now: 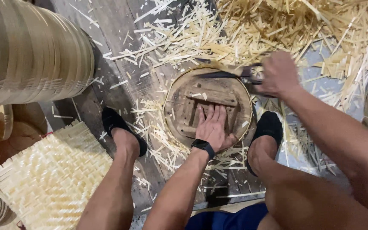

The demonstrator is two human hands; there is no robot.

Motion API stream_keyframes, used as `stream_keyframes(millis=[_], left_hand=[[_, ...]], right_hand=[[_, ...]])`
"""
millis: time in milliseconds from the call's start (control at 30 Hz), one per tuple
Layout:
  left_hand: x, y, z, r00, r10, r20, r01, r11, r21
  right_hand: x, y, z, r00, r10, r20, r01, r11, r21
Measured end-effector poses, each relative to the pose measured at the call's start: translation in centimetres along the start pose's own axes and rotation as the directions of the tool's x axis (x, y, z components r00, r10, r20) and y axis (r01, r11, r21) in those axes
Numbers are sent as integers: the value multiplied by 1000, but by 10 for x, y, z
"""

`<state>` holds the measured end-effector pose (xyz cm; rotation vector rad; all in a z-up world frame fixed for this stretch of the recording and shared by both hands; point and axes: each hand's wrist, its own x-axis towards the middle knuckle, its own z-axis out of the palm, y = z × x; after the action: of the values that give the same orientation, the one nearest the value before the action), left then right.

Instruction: Weaving and assembling bamboo components into circular baskets or trays.

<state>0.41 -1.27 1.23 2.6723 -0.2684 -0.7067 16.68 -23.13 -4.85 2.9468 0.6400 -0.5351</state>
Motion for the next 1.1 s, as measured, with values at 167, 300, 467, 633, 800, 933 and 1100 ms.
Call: stream_keyframes(millis=[167, 300, 467, 633, 800, 933, 1100], left_hand=[[-4, -21, 1, 996, 71, 59, -75, 995, 61], [-14, -34, 4, 954, 197, 224, -232, 963, 138], [-7, -29, -12, 944, 211, 254, -248, 961, 125], [-13, -53, 10, 943, 290, 164, -322, 918, 232], [-19, -56, -8, 870, 357, 339, -434, 882, 184], [-19, -72, 12, 884, 426, 193, -463, 858, 224], [7, -41, -69, 951, -197, 237, 270, 904, -331]], right_hand=[[0, 37, 28, 997, -82, 4, 82, 997, 16], [-31, 56, 4, 995, -19, 95, 20, 1000, -15], [6, 24, 9, 992, -113, 62, 117, 991, -72], [26, 19, 29, 986, -151, 73, 159, 980, -118], [-8, 87, 94, 996, -87, -21, 86, 996, -38], [-18, 78, 26, 960, 97, 264, -116, 991, 60], [-18, 79, 51, 940, 297, -166, -293, 955, 48]])
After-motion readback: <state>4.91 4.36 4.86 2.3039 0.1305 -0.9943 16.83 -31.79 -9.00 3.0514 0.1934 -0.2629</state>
